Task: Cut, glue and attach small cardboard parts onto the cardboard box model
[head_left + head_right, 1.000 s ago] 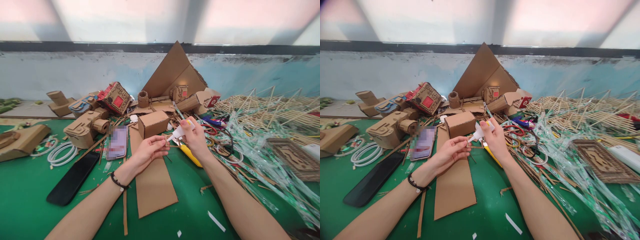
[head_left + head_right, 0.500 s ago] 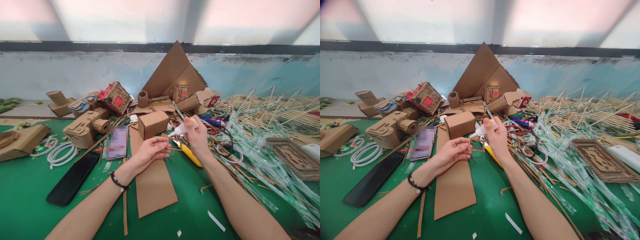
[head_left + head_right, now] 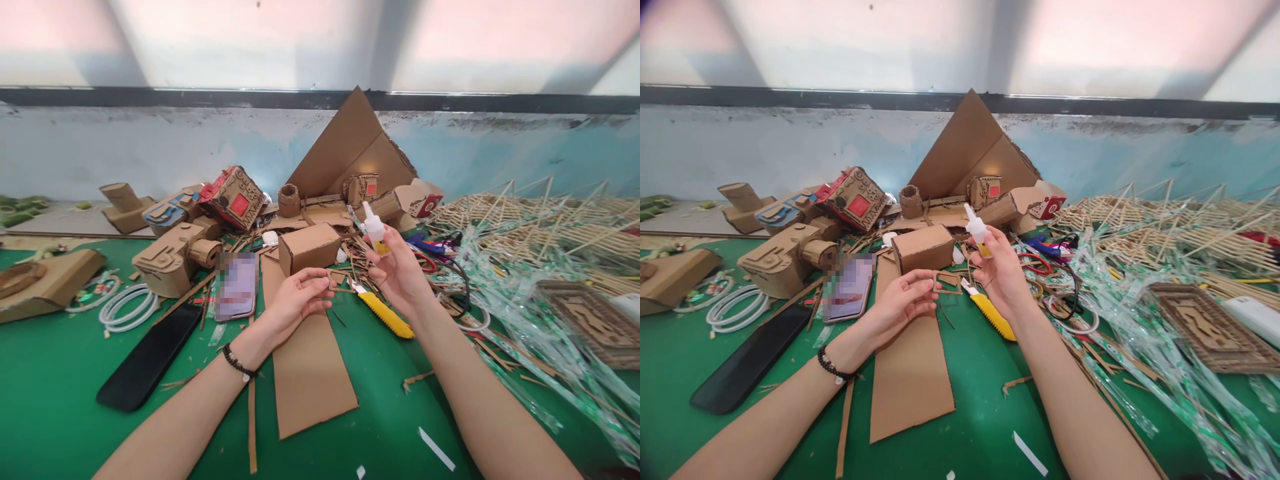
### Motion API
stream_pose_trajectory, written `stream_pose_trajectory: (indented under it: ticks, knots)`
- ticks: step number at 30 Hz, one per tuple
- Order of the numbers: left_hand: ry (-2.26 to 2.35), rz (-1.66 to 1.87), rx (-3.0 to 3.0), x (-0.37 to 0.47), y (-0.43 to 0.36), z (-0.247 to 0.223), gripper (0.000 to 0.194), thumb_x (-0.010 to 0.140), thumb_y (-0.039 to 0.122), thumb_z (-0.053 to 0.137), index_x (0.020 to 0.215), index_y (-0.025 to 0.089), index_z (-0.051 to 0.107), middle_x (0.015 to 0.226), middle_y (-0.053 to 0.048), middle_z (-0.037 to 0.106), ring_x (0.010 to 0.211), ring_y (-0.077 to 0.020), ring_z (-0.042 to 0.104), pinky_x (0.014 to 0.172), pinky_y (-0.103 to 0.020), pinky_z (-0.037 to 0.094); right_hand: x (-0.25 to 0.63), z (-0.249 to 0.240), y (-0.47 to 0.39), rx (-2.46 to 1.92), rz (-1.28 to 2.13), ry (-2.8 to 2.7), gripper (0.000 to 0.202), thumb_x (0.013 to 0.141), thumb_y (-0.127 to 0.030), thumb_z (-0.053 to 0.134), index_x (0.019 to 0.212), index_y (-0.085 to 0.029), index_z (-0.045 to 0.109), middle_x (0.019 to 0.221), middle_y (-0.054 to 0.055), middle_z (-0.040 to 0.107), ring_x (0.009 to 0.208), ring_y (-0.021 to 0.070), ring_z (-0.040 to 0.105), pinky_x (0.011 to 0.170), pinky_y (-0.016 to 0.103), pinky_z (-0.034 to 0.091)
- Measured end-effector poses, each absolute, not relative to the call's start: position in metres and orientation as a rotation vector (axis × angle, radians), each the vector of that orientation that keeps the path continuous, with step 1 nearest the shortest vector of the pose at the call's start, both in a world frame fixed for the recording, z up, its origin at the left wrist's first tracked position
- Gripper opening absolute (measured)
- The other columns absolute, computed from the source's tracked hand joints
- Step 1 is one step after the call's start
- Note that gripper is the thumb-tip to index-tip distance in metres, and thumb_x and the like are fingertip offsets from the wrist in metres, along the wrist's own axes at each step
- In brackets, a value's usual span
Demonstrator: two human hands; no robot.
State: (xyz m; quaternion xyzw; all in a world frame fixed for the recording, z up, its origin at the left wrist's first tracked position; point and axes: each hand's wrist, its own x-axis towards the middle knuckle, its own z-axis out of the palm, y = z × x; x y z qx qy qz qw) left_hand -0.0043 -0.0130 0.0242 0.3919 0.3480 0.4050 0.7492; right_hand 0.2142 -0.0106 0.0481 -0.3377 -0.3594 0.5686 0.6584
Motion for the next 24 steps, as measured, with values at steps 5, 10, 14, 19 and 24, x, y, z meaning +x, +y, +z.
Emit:
stream_pose_trajectory:
  ticks: [5,10,14,19,24]
  knots:
    - [0.766,0.885,0.857,-0.004,-0.012,0.023,0.041,0.077,0.029,0.093,0.109,0.015,0.07,0.102,-0.01,0.078,0.079,-0.0133,0.071,0.071,-0.024,0.062,0.211,0.039,-0.007,-0.822,1.279,-0.819,0.044,0.08,-0.056,0.085,0.103,-0.024,0.065,0.08,-0.004,0.061,0.048,0.0039,0.03,0.037,0.016,0.023]
    - [0.768,0.894,0.843,-0.005,-0.01,0.019,0.041,0.078,0.027,0.092,0.11,0.015,0.07,0.1,-0.009,0.078,0.078,-0.0125,0.071,0.07,-0.024,0.062,0.211,0.042,-0.009,-0.804,1.242,-0.867,0.054,0.064,-0.034,0.099,0.108,-0.024,0.071,0.092,-0.002,0.067,0.068,0.0083,0.052,0.054,0.019,0.044]
    - [0.777,0.88,0.852,-0.005,-0.01,0.018,0.041,0.079,0.027,0.091,0.111,0.014,0.07,0.102,-0.01,0.077,0.078,-0.013,0.071,0.071,-0.024,0.062,0.212,0.045,-0.012,-0.829,1.211,-0.916,0.045,0.07,-0.048,0.095,0.098,-0.022,0.071,0.078,-0.003,0.06,0.061,0.0082,0.047,0.052,0.022,0.043]
    - [0.753,0.834,0.872,-0.006,-0.011,0.019,0.045,0.082,0.027,0.09,0.121,0.015,0.072,0.106,-0.011,0.076,0.08,-0.0123,0.069,0.073,-0.024,0.062,0.208,0.043,-0.017,-0.922,1.036,-1.041,0.051,0.08,-0.065,0.082,0.078,-0.024,0.053,0.059,-0.009,0.039,0.045,0.007,0.029,0.041,0.023,0.025]
    - [0.727,0.764,0.91,-0.004,-0.013,0.015,0.05,0.082,0.031,0.09,0.127,0.017,0.073,0.106,-0.009,0.074,0.081,-0.0119,0.069,0.077,-0.025,0.062,0.201,0.042,-0.02,-1.017,0.776,-1.142,0.056,0.083,-0.064,0.08,0.073,-0.024,0.042,0.062,-0.008,0.038,0.052,0.0082,0.032,0.046,0.023,0.026]
